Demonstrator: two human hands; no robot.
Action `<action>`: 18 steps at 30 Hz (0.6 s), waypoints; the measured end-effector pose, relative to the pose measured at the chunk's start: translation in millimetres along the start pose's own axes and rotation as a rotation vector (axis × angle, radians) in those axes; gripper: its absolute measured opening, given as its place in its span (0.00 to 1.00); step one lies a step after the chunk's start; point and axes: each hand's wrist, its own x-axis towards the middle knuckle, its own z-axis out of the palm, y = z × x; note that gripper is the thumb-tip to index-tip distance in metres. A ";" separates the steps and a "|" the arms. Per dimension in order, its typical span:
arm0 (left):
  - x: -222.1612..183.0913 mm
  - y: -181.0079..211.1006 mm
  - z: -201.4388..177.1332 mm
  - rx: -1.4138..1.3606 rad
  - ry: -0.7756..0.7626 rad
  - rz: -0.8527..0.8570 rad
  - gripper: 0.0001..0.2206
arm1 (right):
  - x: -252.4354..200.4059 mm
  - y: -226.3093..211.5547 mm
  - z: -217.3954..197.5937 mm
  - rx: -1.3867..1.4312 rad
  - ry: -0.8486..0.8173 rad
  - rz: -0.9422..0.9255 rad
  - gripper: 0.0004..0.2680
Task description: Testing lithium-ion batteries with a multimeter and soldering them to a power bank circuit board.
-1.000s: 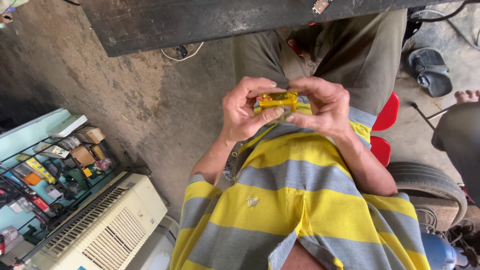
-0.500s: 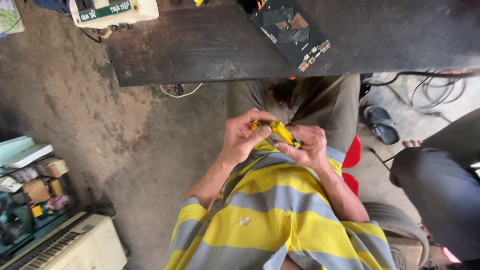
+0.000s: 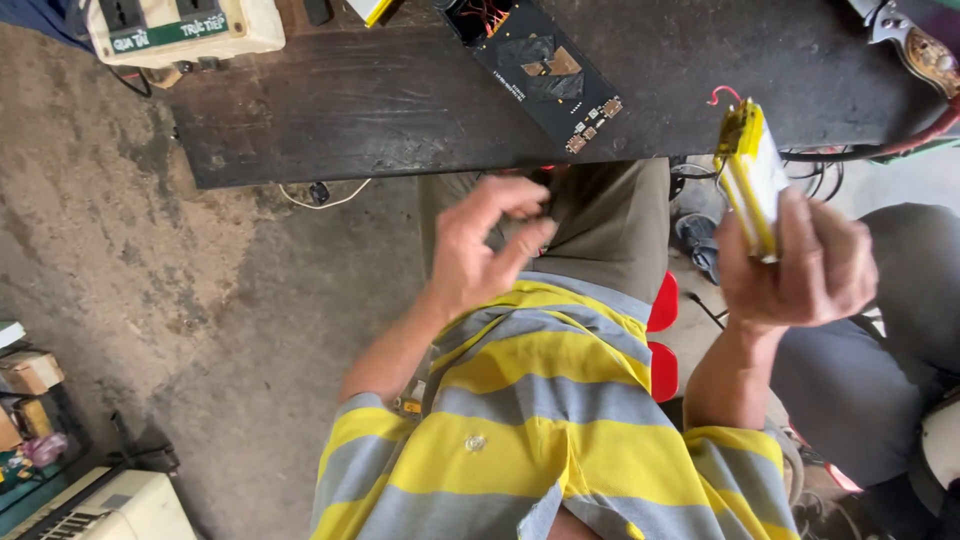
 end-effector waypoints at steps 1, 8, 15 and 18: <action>-11.0 2.5 9.0 -0.143 -0.098 -0.138 0.17 | -6.8 -10.6 1.2 -0.054 0.012 0.046 0.10; -47.5 -3.8 68.2 -0.864 -0.046 -0.396 0.35 | -106.9 -111.2 39.5 0.939 0.005 0.710 0.12; -22.1 -0.9 -5.7 -0.675 -0.017 -0.613 0.17 | -109.8 -110.3 89.4 1.257 -0.461 0.765 0.09; -1.7 10.4 -30.0 -0.187 -0.111 -0.393 0.17 | -37.0 -121.1 85.3 1.386 -0.399 0.771 0.08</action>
